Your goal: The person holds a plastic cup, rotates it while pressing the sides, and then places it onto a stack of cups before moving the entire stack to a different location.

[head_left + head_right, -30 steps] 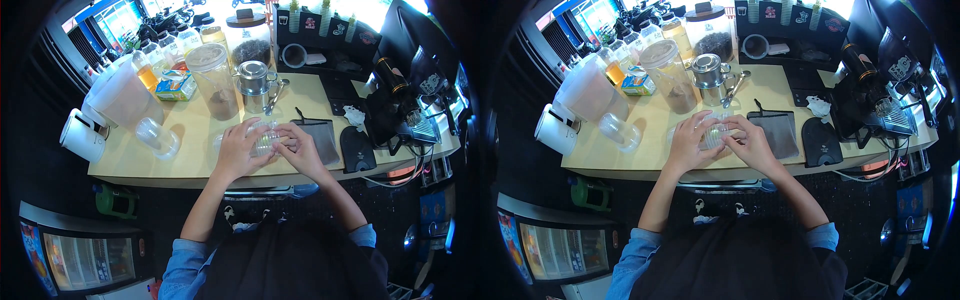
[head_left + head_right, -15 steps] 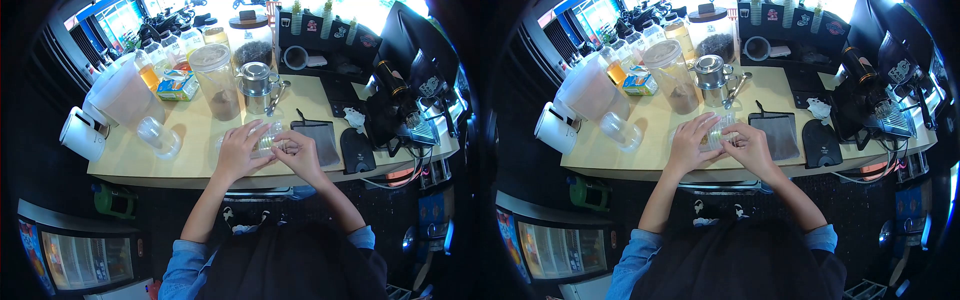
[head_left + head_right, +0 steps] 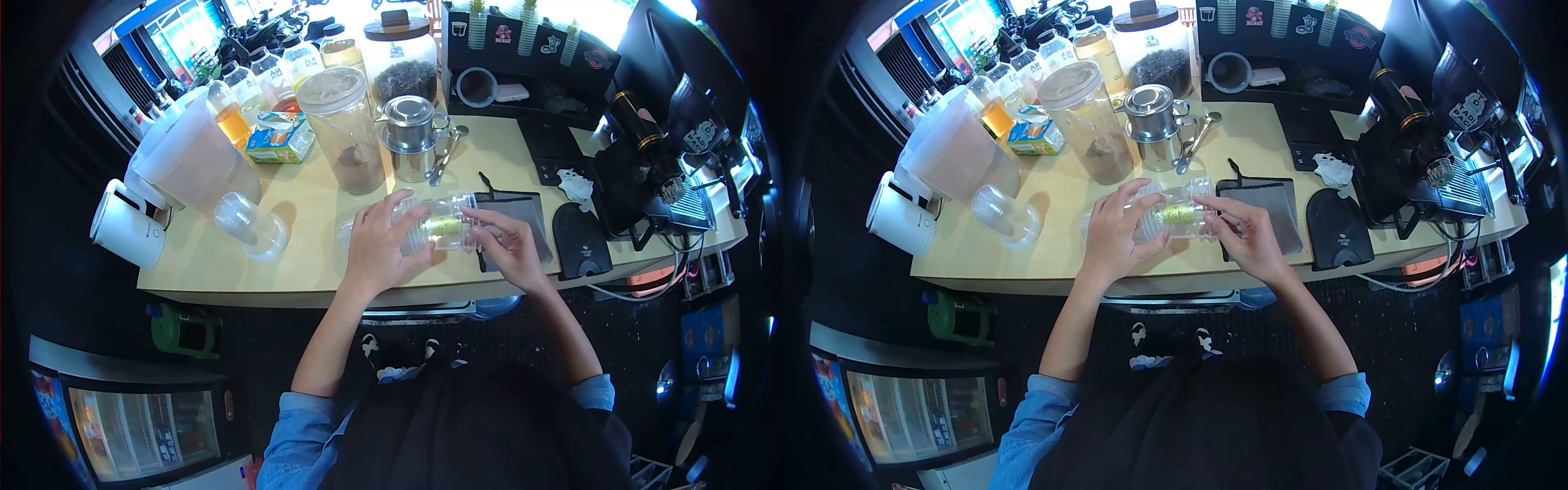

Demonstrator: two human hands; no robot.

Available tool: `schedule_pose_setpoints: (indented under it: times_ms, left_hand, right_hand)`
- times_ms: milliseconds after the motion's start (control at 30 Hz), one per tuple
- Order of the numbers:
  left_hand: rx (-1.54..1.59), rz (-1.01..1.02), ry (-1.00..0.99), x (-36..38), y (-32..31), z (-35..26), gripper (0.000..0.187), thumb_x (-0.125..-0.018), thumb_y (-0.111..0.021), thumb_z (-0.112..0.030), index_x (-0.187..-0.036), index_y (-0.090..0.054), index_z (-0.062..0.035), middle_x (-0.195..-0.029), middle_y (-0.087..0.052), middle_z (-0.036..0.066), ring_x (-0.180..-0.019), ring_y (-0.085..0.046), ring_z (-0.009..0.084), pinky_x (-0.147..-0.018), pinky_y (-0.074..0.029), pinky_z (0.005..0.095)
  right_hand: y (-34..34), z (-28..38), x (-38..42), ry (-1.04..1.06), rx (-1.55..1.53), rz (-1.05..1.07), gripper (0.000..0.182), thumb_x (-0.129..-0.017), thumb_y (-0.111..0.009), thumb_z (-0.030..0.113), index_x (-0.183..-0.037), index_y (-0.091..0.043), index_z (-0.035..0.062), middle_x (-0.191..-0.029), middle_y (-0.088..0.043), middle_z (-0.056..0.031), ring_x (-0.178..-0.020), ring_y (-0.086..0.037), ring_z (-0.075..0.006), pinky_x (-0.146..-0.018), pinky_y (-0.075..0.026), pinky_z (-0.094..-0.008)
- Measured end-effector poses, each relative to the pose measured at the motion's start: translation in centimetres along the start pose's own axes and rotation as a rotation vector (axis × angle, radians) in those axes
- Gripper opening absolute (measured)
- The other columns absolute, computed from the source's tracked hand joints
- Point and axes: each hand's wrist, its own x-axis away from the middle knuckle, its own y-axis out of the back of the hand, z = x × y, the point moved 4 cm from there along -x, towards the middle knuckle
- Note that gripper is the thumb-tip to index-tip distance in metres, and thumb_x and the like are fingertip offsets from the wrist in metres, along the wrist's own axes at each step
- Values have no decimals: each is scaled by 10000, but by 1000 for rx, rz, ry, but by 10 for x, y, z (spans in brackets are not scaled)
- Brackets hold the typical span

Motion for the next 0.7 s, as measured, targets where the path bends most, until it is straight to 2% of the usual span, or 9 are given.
schedule_pose_setpoints:
  times_ms: [167, 367, 467, 533, 633, 700]
  left_hand:
    - [0, 10, 2, 1, -2, 0, 455, -702, -696, -354, -1108, -594, -177, -1242, -517, 96, -1098, -522, 302, -946, -372, 445]
    - [-17, 6, -2, 1, 0, -2, 467, -716, -695, -367, -1135, -588, -192, -1247, -511, 101, -1100, -519, 301, -948, -369, 442]
    - [-25, 23, -25, 0, 3, -5, 544, -719, -712, -390, -1191, -565, -163, -1265, -516, 102, -1118, -520, 291, -955, -376, 433]
    - [129, 33, 11, -3, 4, -4, 658, -699, -743, -411, -1243, -531, -108, -1286, -524, 100, -1123, -531, 280, -964, -387, 426]
    - [85, 44, -9, -1, 1, 2, 738, -669, -770, -412, -1265, -506, -65, -1299, -531, 91, -1115, -545, 276, -966, -400, 423]
    - [77, 39, -17, 0, 2, 1, 739, -667, -771, -409, -1269, -508, -71, -1296, -535, 88, -1106, -551, 272, -963, -404, 420]
  right_hand:
    - [-3, -3, -2, -3, 13, 24, 312, -907, -572, 10, -1218, -589, -6, -1075, -627, -98, -908, -571, -80, -779, -497, -226]
    - [-12, 3, -3, 1, 121, -30, 324, -871, -621, 8, -1194, -612, 13, -1030, -649, -95, -835, -580, -63, -710, -513, -223]
    - [-20, 1, -8, 42, 126, -21, 317, -847, -655, 21, -1163, -629, 15, -1014, -658, -92, -797, -589, -60, -677, -518, -221]
    - [-25, -2, -11, 41, 99, -28, 304, -835, -666, 19, -1137, -631, 3, -1009, -658, -93, -787, -603, -69, -671, -523, -223]
    - [-35, 1, -14, 40, 67, -41, 292, -807, -688, 14, -1091, -631, -17, -995, -656, -94, -769, -634, -91, -660, -535, -230]
    - [-38, 2, -16, 44, 59, -47, 291, -791, -699, 11, -1071, -628, -25, -985, -655, -94, -761, -650, -105, -655, -540, -234]
